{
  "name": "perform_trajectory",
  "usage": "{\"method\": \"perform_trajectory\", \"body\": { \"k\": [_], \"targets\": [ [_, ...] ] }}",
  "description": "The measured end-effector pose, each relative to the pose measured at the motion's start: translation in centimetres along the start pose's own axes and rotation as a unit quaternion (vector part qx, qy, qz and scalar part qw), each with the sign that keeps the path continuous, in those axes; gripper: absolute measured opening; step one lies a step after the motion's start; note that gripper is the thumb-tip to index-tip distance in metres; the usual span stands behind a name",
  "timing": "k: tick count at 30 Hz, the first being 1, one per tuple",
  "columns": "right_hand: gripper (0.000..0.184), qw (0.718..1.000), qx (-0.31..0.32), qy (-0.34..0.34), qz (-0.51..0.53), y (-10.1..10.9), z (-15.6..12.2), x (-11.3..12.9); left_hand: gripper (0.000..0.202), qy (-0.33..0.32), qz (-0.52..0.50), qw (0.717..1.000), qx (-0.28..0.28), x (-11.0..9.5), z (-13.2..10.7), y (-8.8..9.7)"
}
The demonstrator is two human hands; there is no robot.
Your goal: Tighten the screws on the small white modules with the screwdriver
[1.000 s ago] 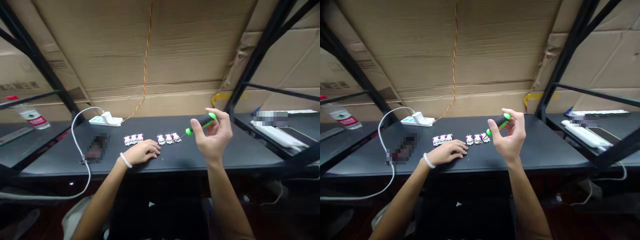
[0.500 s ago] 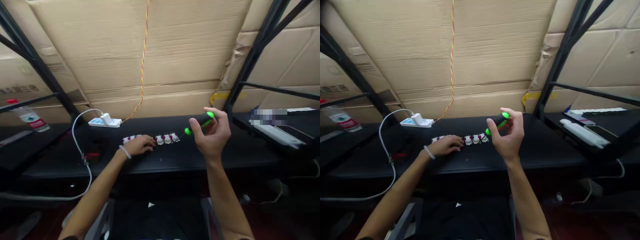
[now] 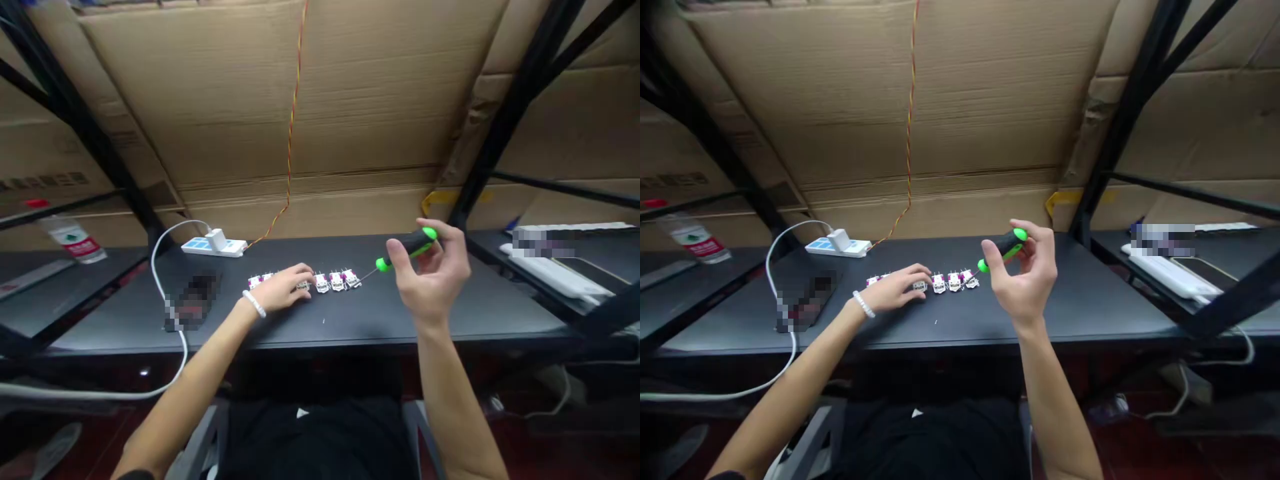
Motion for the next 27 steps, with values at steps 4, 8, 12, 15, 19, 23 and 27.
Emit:
{"method": "perform_trajectory", "body": {
  "k": [4, 8, 12, 15, 19, 23, 27],
  "targets": [
    [0.041, 1.000, 0.002, 0.005, 0.004, -0.1, 0.0, 0.1, 0.016, -0.085, -0.034, 0.996, -0.004, -4.8, -2.0, -1.4],
    [0.041, 1.000, -0.005, 0.010, 0.011, 0.0, 0.0, 0.2, 0.022, -0.113, -0.060, 0.992, 0.024, -7.2, -3.0, -4.4],
    [0.042, 1.000, -0.011, 0.014, 0.007, 0.2, 0.1, 0.5, 0.025, -0.070, -0.025, 0.997, 0.011, -6.0, -2.3, -5.3],
    [0.042, 1.000, -0.011, 0.010, 0.007, 0.2, 0.1, 0.5, 0.024, -0.032, 0.023, 0.999, 0.000, -4.7, -1.5, -4.8],
    [0.041, 1.000, -0.017, 0.013, -0.004, 0.3, 0.2, 0.7, 0.024, 0.008, 0.085, 0.996, -0.013, -3.5, -0.7, -3.8],
    [0.041, 1.000, -0.014, 0.009, 0.004, 0.2, 0.2, 0.7, 0.025, 0.043, 0.118, 0.991, -0.034, -2.6, -0.2, -2.8],
    [0.043, 1.000, -0.009, 0.002, 0.004, 0.1, 0.1, 0.5, 0.020, 0.074, 0.120, 0.989, -0.042, -1.7, 0.4, -2.4]
  ]
}}
Point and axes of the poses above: each hand's wrist, its own z-axis towards the middle knuckle, its own y-axis out of the back of the hand, x = y × z, the point moved 10 cm from there along z, towards the middle knuckle, and after that the axes turned 10 degrees about -z, right-handed, at the moved point
